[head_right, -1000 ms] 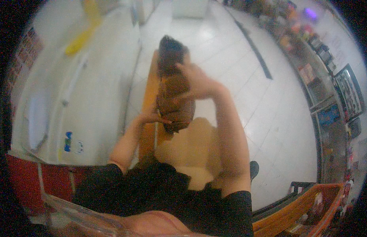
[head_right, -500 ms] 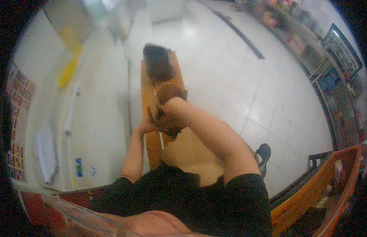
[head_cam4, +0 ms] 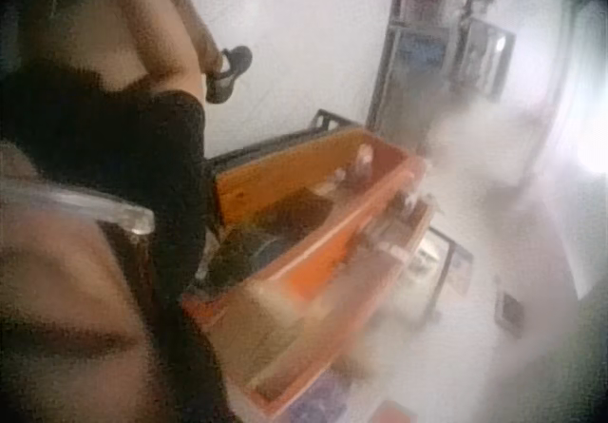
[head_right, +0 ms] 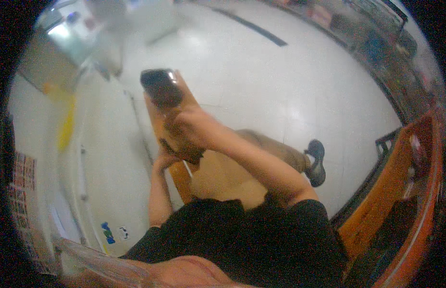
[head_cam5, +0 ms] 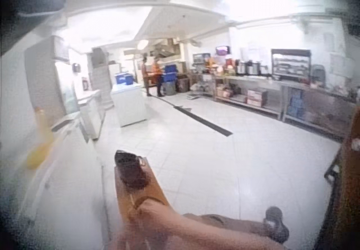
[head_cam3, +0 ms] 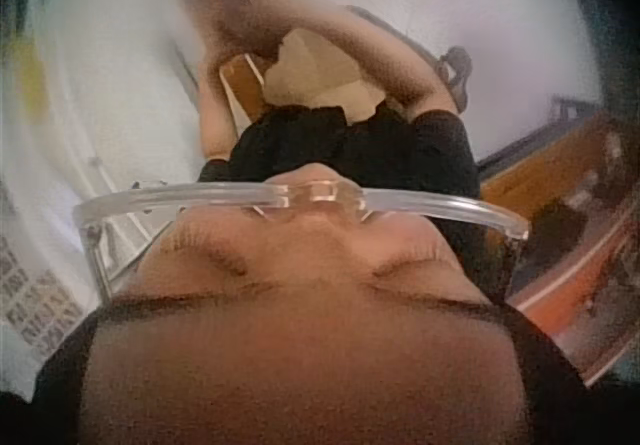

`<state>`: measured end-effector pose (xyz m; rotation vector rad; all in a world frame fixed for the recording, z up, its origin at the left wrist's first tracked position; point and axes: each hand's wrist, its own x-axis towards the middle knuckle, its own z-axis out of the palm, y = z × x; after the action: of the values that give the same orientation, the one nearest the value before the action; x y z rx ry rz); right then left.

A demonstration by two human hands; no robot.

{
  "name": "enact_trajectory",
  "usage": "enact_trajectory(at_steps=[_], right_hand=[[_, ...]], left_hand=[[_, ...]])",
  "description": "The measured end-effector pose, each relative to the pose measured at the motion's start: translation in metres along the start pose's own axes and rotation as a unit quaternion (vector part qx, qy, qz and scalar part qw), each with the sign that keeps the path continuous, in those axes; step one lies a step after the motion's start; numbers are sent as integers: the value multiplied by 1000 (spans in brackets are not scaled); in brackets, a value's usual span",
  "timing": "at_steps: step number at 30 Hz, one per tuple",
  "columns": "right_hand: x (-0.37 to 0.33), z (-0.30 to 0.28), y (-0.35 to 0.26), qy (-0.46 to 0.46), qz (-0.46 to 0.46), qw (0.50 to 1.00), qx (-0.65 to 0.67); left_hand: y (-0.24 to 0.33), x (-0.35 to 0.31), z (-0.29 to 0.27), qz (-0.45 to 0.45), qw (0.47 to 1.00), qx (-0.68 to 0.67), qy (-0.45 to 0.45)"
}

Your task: The person assembles several flat cardboard boxes by folding and interlocking the flaps. After stacking the assembled boxes, the person walks to a food counter, retrieves a plastic container, and uses a ladle to scoop cooked food from a metal tray into the container.

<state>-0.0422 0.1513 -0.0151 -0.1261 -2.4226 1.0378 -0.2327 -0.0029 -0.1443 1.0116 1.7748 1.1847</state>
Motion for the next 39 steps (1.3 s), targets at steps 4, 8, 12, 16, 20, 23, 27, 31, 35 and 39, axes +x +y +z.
enact_trajectory(at_steps=[4,8,12,16,20,23,27,31,35,39], right_hand=[[-150,-43,35,210,262,900,-278],[-257,0,63,213,475,836,-173],[-261,16,45,315,497,807,53],[-265,9,59,353,397,846,49],[-247,-3,45,286,387,867,-126],[-248,-11,38,256,384,862,-210],[-250,-3,36,281,400,850,-197],[-270,26,47,308,352,861,-199],[-271,28,40,380,305,862,-137],[-272,27,43,444,355,821,60]], left_hand=[[17,-22,10,9,994,33,100],[-1,-23,-1,108,976,97,164],[-16,-30,-5,237,862,317,317],[6,-46,24,464,729,197,463],[34,-54,80,455,786,386,164],[58,-52,139,320,861,388,74],[24,-61,162,129,908,397,19],[27,-92,160,94,927,364,5],[12,-102,156,104,920,377,16],[0,-100,154,126,912,388,35]])
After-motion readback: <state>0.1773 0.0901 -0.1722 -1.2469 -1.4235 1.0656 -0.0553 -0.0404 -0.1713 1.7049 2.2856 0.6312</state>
